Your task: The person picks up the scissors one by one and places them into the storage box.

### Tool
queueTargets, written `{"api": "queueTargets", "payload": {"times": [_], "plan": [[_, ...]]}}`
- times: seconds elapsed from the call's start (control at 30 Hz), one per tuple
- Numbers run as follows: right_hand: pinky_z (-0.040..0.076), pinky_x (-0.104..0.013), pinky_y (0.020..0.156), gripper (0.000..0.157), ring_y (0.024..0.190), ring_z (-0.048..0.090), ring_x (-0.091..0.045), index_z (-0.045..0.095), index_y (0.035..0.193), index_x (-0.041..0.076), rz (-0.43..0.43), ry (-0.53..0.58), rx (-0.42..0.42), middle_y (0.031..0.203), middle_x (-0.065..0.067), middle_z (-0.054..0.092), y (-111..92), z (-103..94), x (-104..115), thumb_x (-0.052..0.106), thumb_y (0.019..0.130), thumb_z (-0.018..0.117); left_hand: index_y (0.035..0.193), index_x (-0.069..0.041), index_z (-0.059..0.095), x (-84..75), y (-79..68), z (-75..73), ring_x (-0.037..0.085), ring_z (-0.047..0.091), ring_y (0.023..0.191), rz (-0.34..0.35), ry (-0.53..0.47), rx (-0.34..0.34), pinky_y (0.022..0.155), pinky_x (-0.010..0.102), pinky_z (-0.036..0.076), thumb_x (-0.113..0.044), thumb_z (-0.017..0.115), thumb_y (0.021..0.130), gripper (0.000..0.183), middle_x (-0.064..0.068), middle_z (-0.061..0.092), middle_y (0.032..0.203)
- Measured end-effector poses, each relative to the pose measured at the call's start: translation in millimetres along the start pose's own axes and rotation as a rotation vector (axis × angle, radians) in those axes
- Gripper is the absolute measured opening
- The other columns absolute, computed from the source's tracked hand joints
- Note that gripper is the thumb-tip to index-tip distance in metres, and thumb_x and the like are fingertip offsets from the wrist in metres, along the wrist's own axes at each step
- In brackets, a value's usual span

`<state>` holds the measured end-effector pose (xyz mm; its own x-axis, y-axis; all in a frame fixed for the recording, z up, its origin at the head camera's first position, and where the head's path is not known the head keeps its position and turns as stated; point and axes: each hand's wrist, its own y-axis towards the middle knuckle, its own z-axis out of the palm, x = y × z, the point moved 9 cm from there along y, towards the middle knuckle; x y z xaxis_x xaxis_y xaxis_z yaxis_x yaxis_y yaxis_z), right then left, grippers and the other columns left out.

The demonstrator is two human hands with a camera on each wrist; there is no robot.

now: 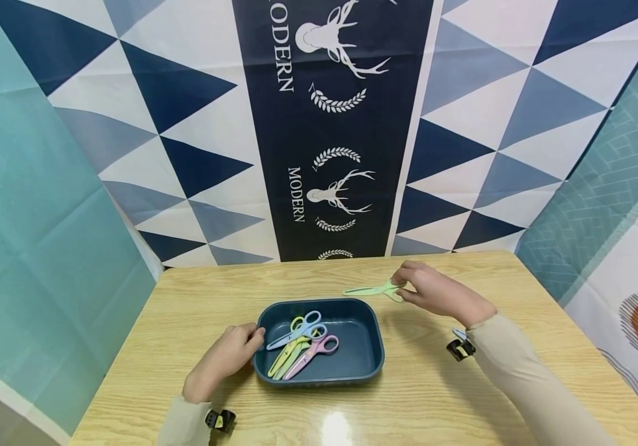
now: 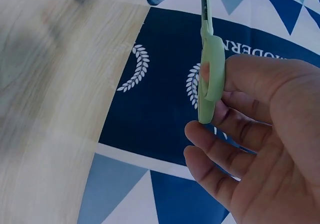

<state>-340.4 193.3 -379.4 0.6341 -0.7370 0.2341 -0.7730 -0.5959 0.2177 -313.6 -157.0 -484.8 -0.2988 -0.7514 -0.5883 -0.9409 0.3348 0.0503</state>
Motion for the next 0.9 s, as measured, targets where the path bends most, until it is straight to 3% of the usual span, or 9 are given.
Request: {"api": "queueTargets", "payload": {"times": [0.37, 0.9], "plan": [[0.058, -0.037, 0.081, 0.009, 0.094, 0.066, -0.021, 0.074, 0.101, 0.004, -0.056, -0.027, 0.013, 0.101, -0.006, 0.068, 13, -1.6, 17, 0.005, 0.092, 0.076, 0.071, -0.015, 0.049, 0.2, 0.1, -1.0, 0.005, 0.035, 0.051, -0.002, 0.000, 0.005, 0.053, 0.021, 0.033, -0.023, 0.049, 0.108, 0.038, -0.006, 0.040, 0.060], [0.058, -0.037, 0.085, 0.013, 0.097, 0.065, -0.020, 0.075, 0.104, 0.005, -0.050, -0.046, 0.038, 0.104, -0.006, 0.068, 25, 1.8, 33, 0.011, 0.093, 0.075, 0.070, -0.015, 0.050, 0.8, 0.0, -0.9, 0.006, 0.037, 0.050, -0.007, 0.003, 0.003, 0.053, 0.022, 0.034, -0.023, 0.050, 0.108, 0.038, -0.006, 0.041, 0.060]]}}
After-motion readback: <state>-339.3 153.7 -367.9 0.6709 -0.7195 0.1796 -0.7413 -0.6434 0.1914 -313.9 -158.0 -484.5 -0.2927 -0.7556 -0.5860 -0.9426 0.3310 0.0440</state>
